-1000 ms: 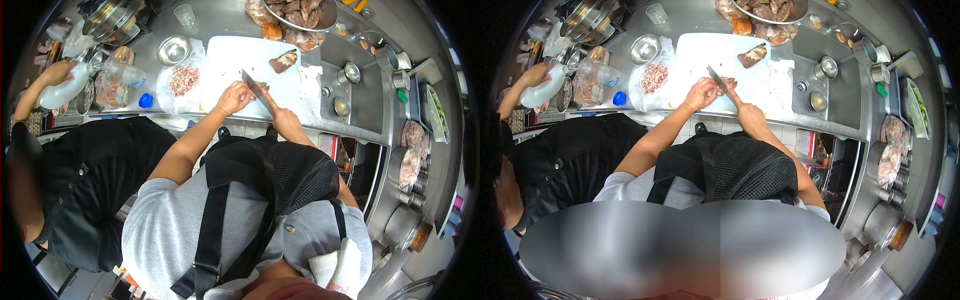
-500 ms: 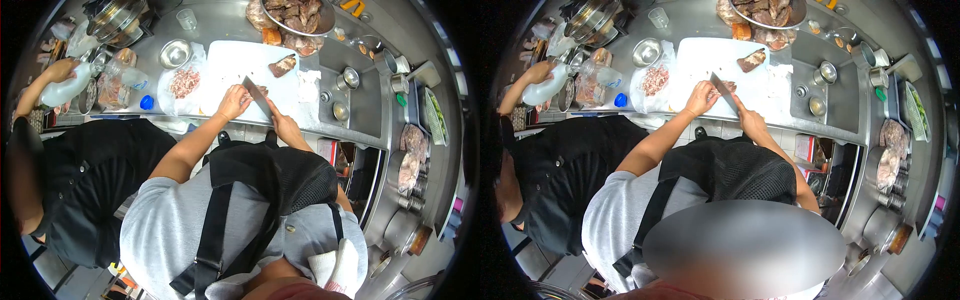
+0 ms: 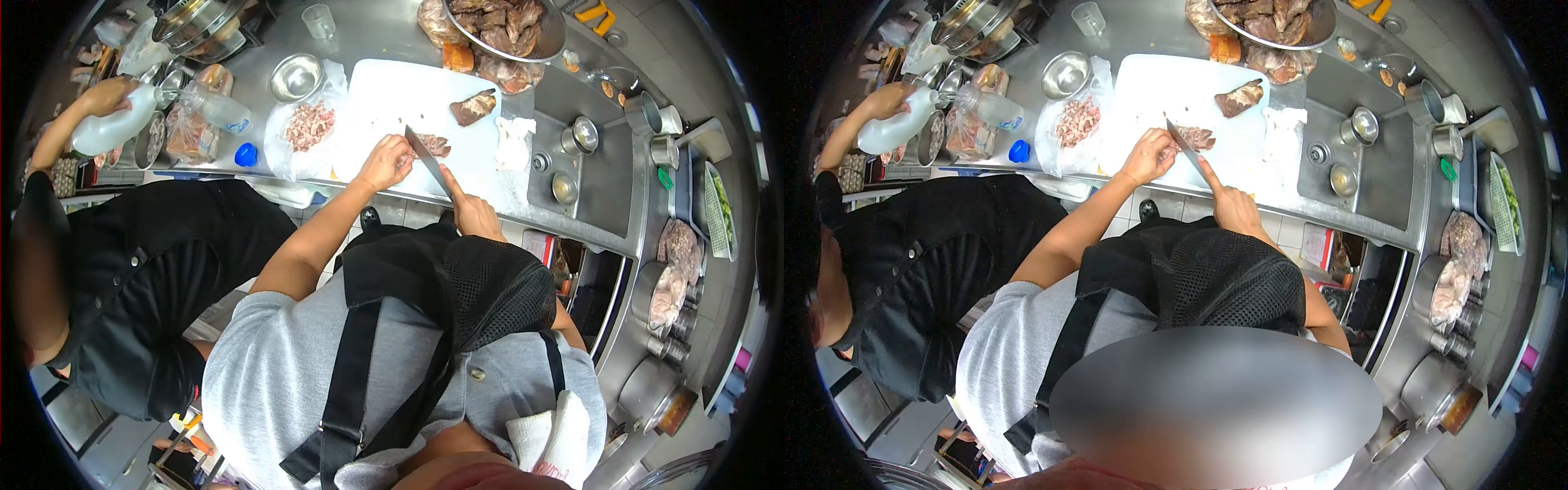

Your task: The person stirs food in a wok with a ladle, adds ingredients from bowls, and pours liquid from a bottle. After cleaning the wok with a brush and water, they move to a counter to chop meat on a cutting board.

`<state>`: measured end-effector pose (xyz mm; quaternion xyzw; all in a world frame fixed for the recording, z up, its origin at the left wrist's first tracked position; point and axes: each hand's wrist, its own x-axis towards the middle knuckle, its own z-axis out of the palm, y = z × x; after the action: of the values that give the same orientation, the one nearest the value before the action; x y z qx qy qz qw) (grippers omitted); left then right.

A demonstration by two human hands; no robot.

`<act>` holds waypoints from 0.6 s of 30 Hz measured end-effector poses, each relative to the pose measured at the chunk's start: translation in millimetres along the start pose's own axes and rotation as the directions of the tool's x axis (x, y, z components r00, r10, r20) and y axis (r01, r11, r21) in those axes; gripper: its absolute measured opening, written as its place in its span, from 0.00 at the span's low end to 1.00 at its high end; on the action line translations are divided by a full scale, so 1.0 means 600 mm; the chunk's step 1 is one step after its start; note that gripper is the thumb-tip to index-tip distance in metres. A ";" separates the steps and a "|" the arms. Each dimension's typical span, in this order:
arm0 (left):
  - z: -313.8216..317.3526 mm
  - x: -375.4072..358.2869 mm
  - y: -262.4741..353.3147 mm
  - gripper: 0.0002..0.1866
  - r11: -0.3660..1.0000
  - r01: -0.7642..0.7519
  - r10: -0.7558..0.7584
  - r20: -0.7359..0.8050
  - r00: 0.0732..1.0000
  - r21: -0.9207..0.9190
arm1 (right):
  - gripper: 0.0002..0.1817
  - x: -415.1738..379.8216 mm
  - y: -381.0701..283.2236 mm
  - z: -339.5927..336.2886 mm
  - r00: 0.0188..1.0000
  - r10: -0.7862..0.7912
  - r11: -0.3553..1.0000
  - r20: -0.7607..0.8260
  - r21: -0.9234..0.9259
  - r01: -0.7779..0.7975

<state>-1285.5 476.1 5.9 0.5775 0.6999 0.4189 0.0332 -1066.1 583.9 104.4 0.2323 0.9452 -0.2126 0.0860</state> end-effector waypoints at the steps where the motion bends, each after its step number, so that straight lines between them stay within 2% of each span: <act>1: 0.003 -0.001 -0.004 0.09 1.000 0.001 -0.001 0.010 1.000 -0.008 | 0.48 0.000 -0.001 -0.003 1.000 0.004 1.000 0.025 -0.017 -0.004; 4: 0.007 -0.003 -0.007 0.08 1.000 -0.016 0.016 -0.020 1.000 -0.002 | 0.49 0.001 -0.012 -0.012 0.999 0.002 0.997 0.039 0.081 -0.005; 7: 0.008 -0.004 -0.009 0.08 1.000 0.005 -0.005 -0.005 1.000 -0.001 | 0.49 0.046 0.011 0.055 1.000 -0.021 0.997 -0.022 0.080 0.022; 11: 0.001 -0.006 -0.005 0.08 1.000 -0.011 0.011 0.002 1.000 -0.002 | 0.49 0.060 0.001 0.029 0.999 -0.030 0.999 -0.011 0.038 0.030; 13: -0.003 -0.005 0.003 0.09 0.999 -0.022 0.019 -0.099 0.995 -0.030 | 0.50 0.054 0.001 0.019 0.996 -0.077 0.997 -0.042 0.014 0.078; 18: 0.001 -0.011 -0.009 0.09 1.000 0.005 -0.007 -0.053 0.999 -0.026 | 0.46 0.020 -0.024 -0.004 0.999 0.013 1.000 0.042 0.017 -0.013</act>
<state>-1287.4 471.0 -0.9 0.5638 0.6967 0.4430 0.0235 -1083.5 578.1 108.6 0.2346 0.9398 -0.2249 0.1053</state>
